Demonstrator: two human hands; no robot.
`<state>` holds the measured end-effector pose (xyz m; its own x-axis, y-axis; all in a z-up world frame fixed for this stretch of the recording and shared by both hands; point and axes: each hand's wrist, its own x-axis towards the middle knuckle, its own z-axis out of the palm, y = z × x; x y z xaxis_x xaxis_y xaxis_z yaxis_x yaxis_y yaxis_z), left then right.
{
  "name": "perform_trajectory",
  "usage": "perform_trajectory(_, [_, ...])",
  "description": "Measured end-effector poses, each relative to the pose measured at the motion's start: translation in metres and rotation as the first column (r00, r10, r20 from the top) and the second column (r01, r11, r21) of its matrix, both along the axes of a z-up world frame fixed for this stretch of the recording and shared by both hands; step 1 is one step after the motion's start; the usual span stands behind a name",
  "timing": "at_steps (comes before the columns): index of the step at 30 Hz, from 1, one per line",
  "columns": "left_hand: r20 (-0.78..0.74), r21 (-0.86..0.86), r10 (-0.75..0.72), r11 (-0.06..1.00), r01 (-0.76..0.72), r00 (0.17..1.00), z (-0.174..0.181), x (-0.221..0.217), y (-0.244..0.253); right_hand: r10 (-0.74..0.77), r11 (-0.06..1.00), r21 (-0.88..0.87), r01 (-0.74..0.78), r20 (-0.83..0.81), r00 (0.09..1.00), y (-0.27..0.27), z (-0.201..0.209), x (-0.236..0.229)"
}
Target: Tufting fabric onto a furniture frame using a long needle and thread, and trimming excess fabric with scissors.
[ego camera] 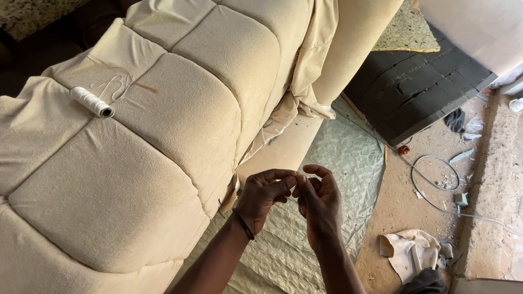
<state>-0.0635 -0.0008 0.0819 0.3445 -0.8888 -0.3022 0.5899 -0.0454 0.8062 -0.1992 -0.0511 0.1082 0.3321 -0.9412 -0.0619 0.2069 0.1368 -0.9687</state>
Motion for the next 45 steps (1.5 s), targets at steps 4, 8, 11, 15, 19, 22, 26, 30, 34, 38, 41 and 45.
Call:
perform_trajectory(4, [0.026, 0.007, 0.001, 1.0, -0.001, 1.0, 0.002, 0.0, -0.002, 0.008, 1.0, -0.006, -0.008, -0.013, 1.0, -0.001, 0.002, 0.001])
perform_trajectory(8, [0.056, -0.009, -0.012, 1.0, 0.012, 0.998, 0.016, 0.002, 0.002, 0.079, 0.994, 0.077, -0.077, -0.016, 0.997, -0.001, 0.013, -0.003])
perform_trajectory(11, [0.111, -0.034, -0.011, 0.999, 0.015, 0.994, 0.018, 0.005, 0.003, 0.114, 0.981, 0.156, -0.116, 0.025, 0.993, -0.004, 0.011, -0.006])
perform_trajectory(15, [0.143, -0.063, 0.008, 0.998, 0.002, 0.99, 0.025, 0.001, -0.002, 0.101, 0.978, 0.181, -0.106, 0.037, 0.994, -0.007, -0.004, -0.005])
perform_trajectory(19, [0.154, -0.096, 0.072, 0.994, -0.057, 0.985, 0.006, -0.006, -0.009, 0.014, 0.989, 0.144, -0.014, 0.006, 1.0, -0.002, -0.008, 0.0])
perform_trajectory(22, [0.169, -0.116, 0.089, 0.991, -0.07, 0.982, 0.008, -0.012, -0.011, -0.036, 0.988, 0.151, 0.031, 0.033, 0.999, 0.004, -0.005, 0.003])
perform_trajectory(26, [0.13, -0.126, 0.095, 0.989, -0.079, 0.987, 0.004, -0.016, -0.015, -0.07, 0.987, 0.147, 0.063, 0.041, 0.997, 0.008, 0.006, 0.0])
perform_trajectory(30, [0.128, -0.155, 0.106, 0.984, -0.085, 0.986, 0.022, -0.012, -0.008, -0.015, 1.0, -0.02, 0.01, -0.259, 0.966, 0.013, 0.039, -0.004])
perform_trajectory(34, [0.164, -0.162, 0.059, 0.986, -0.032, 0.985, 0.032, -0.006, -0.004, 0.117, 0.988, 0.107, -0.11, -0.062, 0.991, 0.01, 0.033, -0.004])
perform_trajectory(38, [0.169, -0.185, -0.018, 0.982, 0.05, 0.986, 0.036, 0.003, -0.002, 0.117, 0.941, 0.3, -0.159, 0.152, 0.981, 0.002, 0.013, -0.005])
perform_trajectory(41, [0.184, -0.215, -0.075, 0.97, 0.114, 0.98, 0.021, 0.013, -0.007, 0.116, 0.924, 0.342, -0.173, 0.181, 0.977, 0.0, 0.008, -0.007])
perform_trajectory(45, [0.19, -0.237, -0.13, 0.956, 0.174, 0.973, 0.018, 0.031, -0.005, 0.149, 0.922, 0.329, -0.203, 0.182, 0.972, 0.006, 0.023, -0.005])
